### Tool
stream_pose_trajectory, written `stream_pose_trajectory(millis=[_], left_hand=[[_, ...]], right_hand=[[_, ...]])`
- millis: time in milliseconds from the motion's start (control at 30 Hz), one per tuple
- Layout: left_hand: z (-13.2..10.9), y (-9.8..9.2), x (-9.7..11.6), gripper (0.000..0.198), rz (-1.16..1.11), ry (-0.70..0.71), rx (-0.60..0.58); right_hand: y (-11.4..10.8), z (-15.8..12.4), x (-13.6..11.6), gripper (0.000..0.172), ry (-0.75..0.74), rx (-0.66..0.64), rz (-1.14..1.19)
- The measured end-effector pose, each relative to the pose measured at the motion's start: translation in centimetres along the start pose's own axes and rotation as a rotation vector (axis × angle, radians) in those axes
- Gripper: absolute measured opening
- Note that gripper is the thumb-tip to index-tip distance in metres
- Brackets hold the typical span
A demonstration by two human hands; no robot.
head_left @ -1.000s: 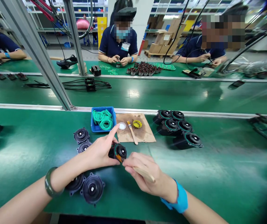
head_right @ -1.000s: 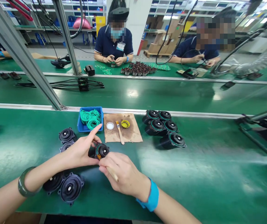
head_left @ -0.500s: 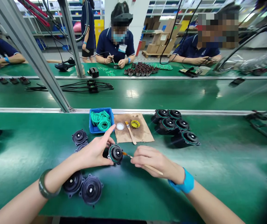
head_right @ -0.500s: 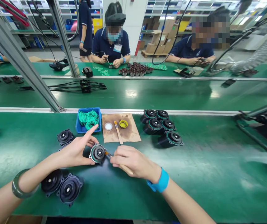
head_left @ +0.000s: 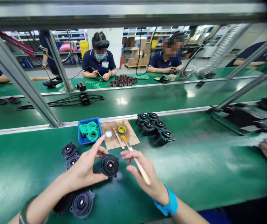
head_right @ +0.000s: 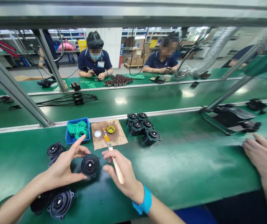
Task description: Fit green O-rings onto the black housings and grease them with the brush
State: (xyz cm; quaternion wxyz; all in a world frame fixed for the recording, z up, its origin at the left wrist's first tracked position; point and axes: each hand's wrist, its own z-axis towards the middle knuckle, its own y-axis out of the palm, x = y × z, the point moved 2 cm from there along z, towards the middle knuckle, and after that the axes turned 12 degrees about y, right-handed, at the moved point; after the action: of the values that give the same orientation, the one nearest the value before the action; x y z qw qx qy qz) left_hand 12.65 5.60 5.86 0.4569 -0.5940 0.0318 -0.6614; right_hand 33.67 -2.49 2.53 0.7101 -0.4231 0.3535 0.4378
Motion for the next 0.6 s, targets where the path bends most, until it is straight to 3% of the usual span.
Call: stream_pose_trajectory(millis=[100, 233, 467, 600], left_hand=[[0.0, 0.5, 0.6, 0.113, -0.051, 0.036, 0.022], [0.0, 1.5, 1.6, 0.113, -0.108, 0.060, 0.017], [0.8, 4.3, 3.2, 0.110, -0.166, 0.157, -0.010], [1.9, 6.0, 3.9, 0.109, -0.106, 0.204, -0.095]], right_hand=[[0.0, -1.3, -0.7, 0.058, 0.027, -0.008, 0.006], [0.6, -3.3, -1.0, 0.075, 0.081, 0.025, 0.039], [0.8, -6.1, -0.5, 0.061, 0.115, 0.144, 0.171], [-2.0, -7.5, 0.2, 0.060, 0.112, 0.271, 0.149]])
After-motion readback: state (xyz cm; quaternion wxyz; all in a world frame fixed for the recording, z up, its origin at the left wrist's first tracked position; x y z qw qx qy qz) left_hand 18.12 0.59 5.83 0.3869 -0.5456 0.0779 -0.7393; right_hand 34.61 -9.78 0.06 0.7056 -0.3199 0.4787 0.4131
